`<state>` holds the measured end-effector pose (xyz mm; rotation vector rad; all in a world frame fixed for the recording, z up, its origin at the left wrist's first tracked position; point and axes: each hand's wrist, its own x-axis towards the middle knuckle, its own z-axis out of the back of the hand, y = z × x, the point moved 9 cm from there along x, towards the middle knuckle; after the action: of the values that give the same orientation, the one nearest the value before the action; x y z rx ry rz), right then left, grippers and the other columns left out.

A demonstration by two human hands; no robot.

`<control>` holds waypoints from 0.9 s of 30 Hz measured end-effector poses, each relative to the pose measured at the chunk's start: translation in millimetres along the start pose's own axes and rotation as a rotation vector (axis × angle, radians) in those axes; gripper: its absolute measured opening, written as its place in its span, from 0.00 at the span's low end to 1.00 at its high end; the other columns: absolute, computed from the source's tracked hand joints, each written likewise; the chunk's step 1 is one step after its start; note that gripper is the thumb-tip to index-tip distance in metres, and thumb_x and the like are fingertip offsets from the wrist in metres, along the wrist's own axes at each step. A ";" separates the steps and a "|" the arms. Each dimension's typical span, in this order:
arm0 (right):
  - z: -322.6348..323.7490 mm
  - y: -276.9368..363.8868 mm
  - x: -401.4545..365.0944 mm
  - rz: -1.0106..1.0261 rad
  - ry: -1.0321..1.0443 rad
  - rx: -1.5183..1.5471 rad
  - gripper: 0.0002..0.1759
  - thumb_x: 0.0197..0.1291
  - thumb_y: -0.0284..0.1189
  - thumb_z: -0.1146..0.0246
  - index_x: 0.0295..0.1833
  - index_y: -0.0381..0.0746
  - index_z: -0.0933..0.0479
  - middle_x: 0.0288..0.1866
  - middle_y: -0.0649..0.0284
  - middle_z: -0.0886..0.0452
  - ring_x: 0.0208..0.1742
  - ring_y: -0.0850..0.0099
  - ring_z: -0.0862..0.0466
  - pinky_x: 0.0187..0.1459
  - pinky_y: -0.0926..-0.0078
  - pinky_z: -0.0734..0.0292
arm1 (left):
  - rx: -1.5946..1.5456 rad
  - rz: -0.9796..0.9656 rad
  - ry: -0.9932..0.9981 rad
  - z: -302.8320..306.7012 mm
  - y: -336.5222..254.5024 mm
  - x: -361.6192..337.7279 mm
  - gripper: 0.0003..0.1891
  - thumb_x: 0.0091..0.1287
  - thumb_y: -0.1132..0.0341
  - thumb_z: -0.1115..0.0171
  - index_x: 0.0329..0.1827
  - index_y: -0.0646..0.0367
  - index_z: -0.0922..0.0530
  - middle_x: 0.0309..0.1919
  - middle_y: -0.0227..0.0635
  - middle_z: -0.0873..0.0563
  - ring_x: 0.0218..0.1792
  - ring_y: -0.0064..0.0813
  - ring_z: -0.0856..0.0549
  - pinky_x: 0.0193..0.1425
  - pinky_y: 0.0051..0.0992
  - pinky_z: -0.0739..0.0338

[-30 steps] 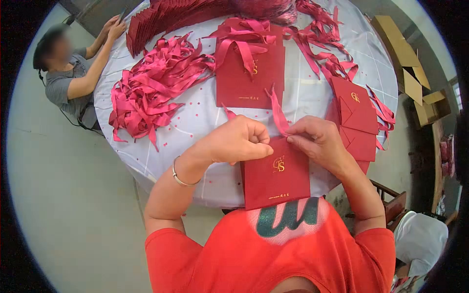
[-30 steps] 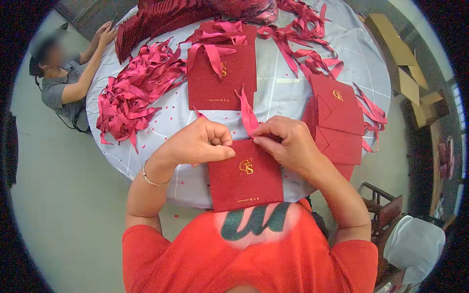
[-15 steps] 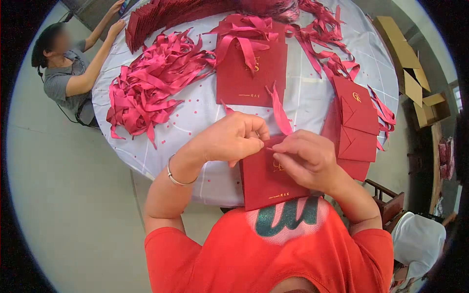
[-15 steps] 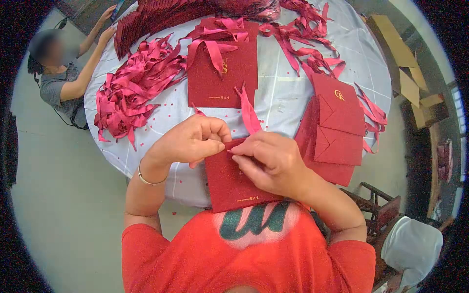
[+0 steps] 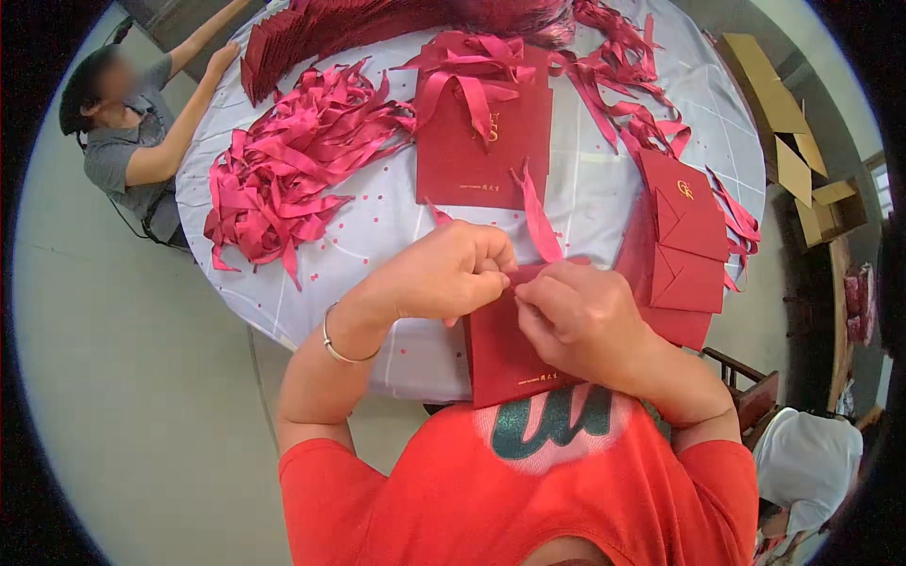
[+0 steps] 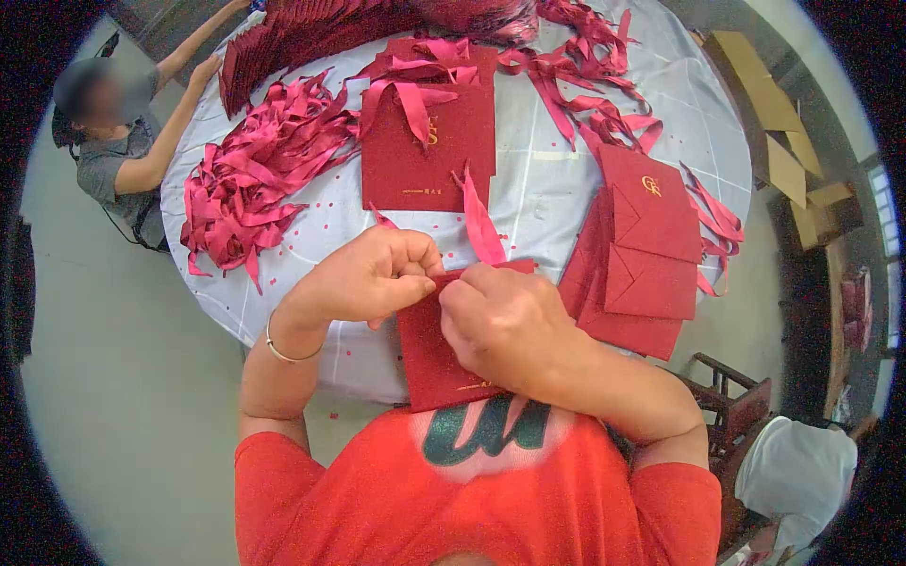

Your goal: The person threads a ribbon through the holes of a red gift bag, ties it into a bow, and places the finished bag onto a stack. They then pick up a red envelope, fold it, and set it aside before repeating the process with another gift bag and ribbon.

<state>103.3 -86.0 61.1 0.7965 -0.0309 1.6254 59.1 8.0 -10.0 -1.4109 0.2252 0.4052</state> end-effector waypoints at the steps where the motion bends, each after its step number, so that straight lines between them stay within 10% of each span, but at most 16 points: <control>1: -2.3 2.0 1.3 0.001 0.006 -0.041 0.06 0.48 0.24 0.35 0.28 0.38 0.27 0.24 0.59 0.26 0.22 0.62 0.21 0.23 0.65 0.23 | 0.014 -0.012 0.004 -0.1 -0.8 -0.7 0.04 0.64 0.74 0.45 0.38 0.66 0.24 0.17 0.27 0.22 0.12 0.15 0.27 0.14 0.21 0.35; 12: -14.2 -1.0 -5.7 0.027 -0.026 -0.083 0.06 0.50 0.25 0.35 0.28 0.38 0.26 0.27 0.59 0.25 0.25 0.60 0.20 0.25 0.66 0.23 | 0.054 -0.035 -0.017 1.1 -0.1 -0.5 0.04 0.66 0.75 0.47 0.39 0.65 0.25 0.17 0.26 0.23 0.12 0.14 0.28 0.14 0.18 0.35; 18: -21.0 -45.9 7.7 -0.234 0.074 0.411 0.10 0.42 0.25 0.27 0.29 0.36 0.21 0.32 0.57 0.21 0.34 0.58 0.19 0.36 0.67 0.23 | -0.008 -0.087 0.045 -3.3 -4.8 -4.5 0.06 0.65 0.75 0.48 0.40 0.68 0.24 0.18 0.30 0.21 0.13 0.18 0.24 0.17 0.22 0.32; 20: -15.6 -46.7 12.2 -0.278 0.095 0.463 0.09 0.44 0.19 0.27 0.29 0.36 0.21 0.30 0.64 0.21 0.34 0.71 0.21 0.37 0.72 0.26 | -0.028 -0.071 0.047 -3.0 -3.2 -4.5 0.05 0.66 0.75 0.47 0.38 0.67 0.23 0.19 0.29 0.21 0.14 0.17 0.24 0.18 0.21 0.31; 27: -40.0 -76.3 18.3 -0.516 0.575 0.762 0.12 0.55 0.28 0.32 0.42 0.34 0.24 0.32 0.66 0.19 0.33 0.80 0.23 0.35 0.79 0.26 | 0.032 -0.074 -0.088 -1.3 -15.8 -14.8 0.02 0.63 0.76 0.39 0.36 0.66 0.22 0.20 0.29 0.19 0.15 0.15 0.23 0.17 0.19 0.32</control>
<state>151.8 -34.3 8.8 0.7720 1.1652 1.2918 52.0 3.0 9.9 -1.3621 0.1072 0.3996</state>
